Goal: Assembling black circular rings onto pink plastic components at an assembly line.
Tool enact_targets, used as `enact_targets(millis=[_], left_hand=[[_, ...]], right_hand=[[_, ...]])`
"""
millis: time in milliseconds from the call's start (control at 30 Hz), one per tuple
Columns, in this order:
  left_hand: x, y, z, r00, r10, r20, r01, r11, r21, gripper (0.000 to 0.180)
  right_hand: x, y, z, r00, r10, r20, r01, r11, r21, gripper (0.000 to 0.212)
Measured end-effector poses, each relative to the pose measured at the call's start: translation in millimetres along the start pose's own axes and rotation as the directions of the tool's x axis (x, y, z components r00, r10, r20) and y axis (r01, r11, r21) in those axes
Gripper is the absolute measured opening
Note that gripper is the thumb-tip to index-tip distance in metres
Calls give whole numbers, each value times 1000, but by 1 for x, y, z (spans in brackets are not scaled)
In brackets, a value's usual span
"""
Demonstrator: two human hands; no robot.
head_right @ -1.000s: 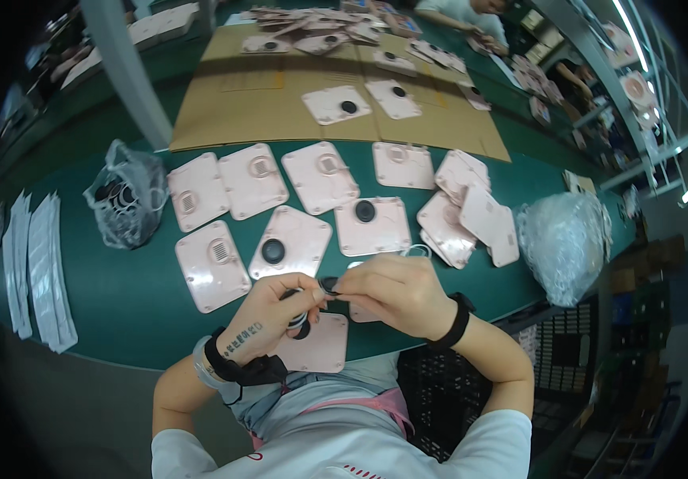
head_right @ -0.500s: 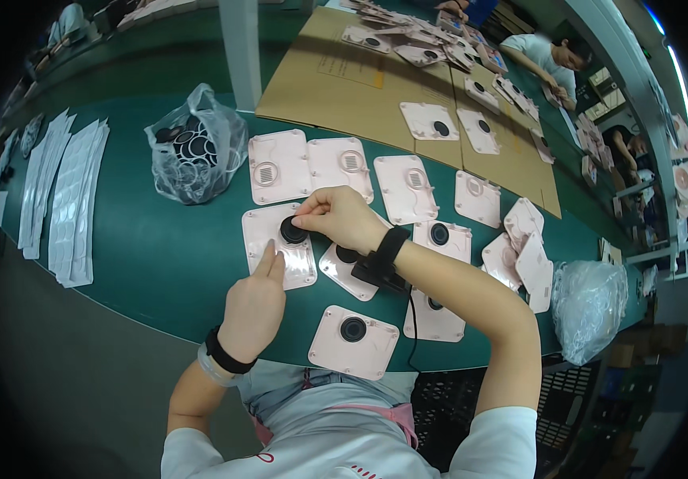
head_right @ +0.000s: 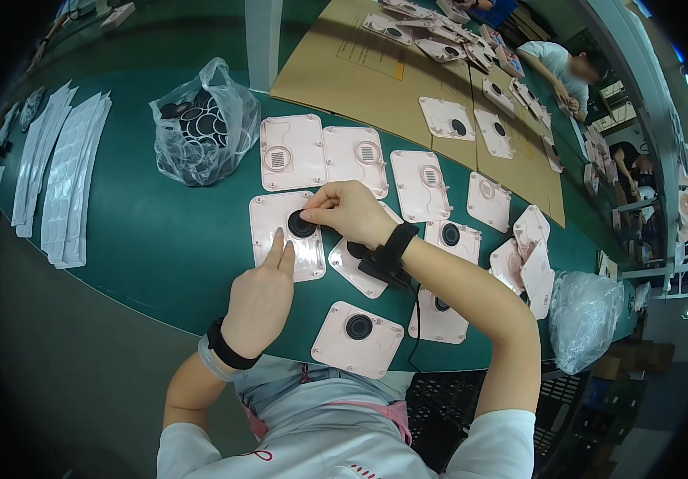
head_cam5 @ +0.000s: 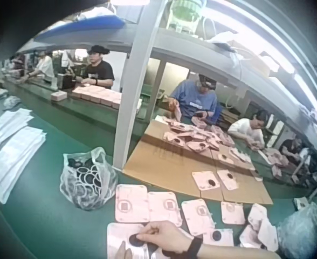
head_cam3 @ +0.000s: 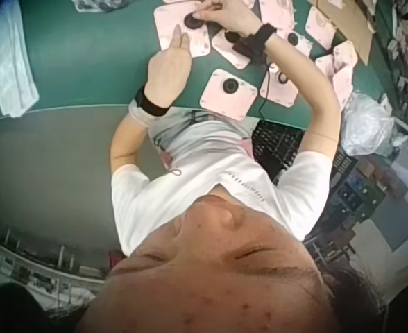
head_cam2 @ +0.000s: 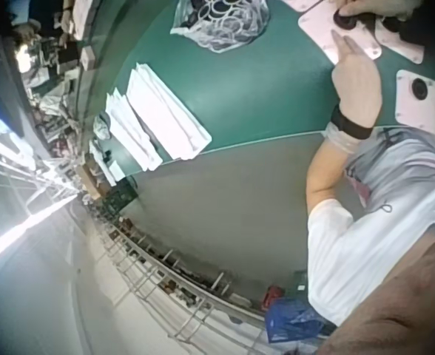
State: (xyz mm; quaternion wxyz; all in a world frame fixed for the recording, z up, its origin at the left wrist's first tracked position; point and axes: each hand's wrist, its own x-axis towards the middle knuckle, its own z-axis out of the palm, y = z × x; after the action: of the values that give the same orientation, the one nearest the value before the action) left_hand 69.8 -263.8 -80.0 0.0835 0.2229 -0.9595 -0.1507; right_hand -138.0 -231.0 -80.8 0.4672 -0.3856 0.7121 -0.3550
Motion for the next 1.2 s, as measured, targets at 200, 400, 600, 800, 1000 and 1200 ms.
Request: enact_targets(millis=[200,400,600,800,1000,1200], left_hand=[[0,1,1,1000,2,2,-2,1000,14,42],[0,4,-1,998,-49,41,49,999,-18,42],[0,1,0,998,-34,49,37,998,-60,41],[-10,-5,-5,998,-31,50,37,990,-135,38],[-10,-12,-29,997,7,-79,-42,887,-460,29],[24,-23,-82,975,-139,171,191,144,-971,36]], right_hand=[[-2,0,1,1000,-15,5,15,1000,-17,14],[-10,-5,7,985,-161,-67,146,972,-185,17],[-11,-10,11,950,-262,-170,156,870,-468,22],[-6,-18,9,983,-151,-106,71,842,-535,26],[-5,-26,18,962,-229,-147,51,681,-730,36],[-50,-77,3,810,-512,-284,410,843,-349,21]])
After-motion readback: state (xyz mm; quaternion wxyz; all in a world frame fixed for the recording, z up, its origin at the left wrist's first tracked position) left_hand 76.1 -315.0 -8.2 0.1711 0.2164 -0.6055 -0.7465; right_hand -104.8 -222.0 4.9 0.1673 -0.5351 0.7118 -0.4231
